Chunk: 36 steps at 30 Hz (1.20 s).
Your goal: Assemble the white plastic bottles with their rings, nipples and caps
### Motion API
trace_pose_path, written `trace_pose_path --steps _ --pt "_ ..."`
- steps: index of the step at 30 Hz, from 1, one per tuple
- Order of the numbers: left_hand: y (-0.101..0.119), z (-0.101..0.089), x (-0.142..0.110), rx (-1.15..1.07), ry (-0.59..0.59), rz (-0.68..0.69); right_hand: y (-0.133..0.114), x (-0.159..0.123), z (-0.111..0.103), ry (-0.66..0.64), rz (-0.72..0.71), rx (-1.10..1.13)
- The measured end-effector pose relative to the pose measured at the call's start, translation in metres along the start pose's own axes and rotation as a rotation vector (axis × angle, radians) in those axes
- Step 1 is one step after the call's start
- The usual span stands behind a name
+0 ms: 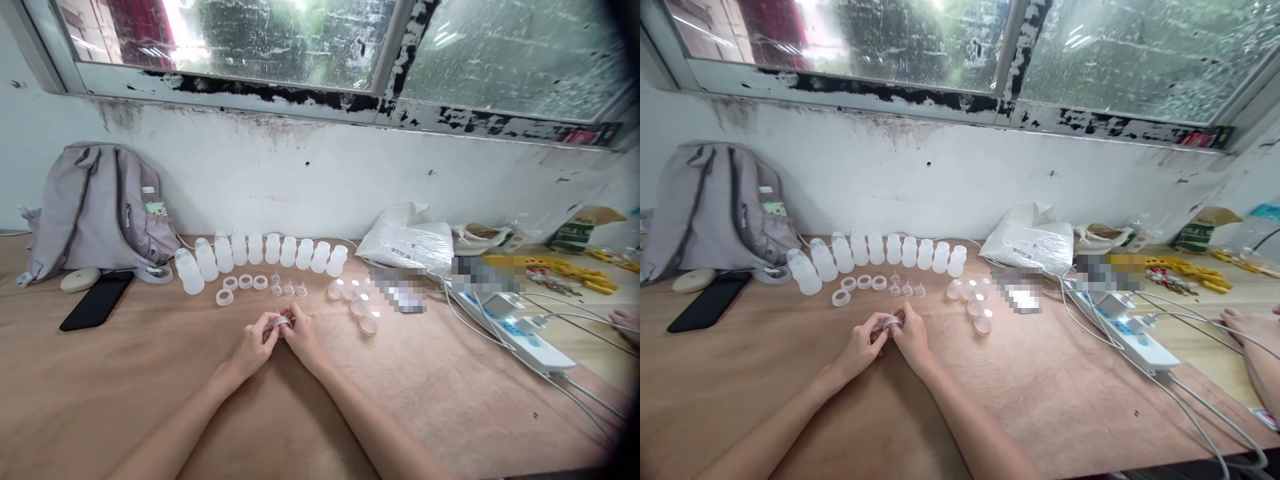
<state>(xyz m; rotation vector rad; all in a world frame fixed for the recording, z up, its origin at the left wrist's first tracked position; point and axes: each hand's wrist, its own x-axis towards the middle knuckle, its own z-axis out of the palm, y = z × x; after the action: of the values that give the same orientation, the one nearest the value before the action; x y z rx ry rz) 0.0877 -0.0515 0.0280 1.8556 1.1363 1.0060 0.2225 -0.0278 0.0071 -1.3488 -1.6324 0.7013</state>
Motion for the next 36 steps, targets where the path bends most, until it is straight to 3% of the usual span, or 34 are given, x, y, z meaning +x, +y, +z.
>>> trace_pose_path --steps 6,12,19,26,29,32,36 --pt "0.002 -0.005 0.003 -0.066 0.035 -0.031 -0.011 -0.002 -0.007 -0.089 -0.102 0.075" --pt "0.0 -0.005 0.007 -0.398 0.05 -0.136 -0.019 -0.004 -0.014 -0.265 -0.055 0.425" --pt "-0.011 -0.014 0.015 -0.679 0.139 -0.338 -0.015 0.001 -0.011 -0.24 0.086 0.469" --pt "-0.016 -0.015 0.018 -0.712 0.207 -0.312 -0.014 -0.001 -0.007 -0.116 0.04 0.268" --pt "-0.017 -0.013 0.018 -0.715 0.215 -0.303 -0.016 0.019 -0.006 -0.008 -0.13 0.059" --pt "-0.018 -0.013 0.018 -0.724 0.212 -0.28 -0.026 0.065 -0.005 0.095 -0.278 -0.149" --pt "-0.018 -0.012 0.017 -0.713 0.197 -0.245 -0.045 0.135 -0.002 0.08 -0.237 -0.454"
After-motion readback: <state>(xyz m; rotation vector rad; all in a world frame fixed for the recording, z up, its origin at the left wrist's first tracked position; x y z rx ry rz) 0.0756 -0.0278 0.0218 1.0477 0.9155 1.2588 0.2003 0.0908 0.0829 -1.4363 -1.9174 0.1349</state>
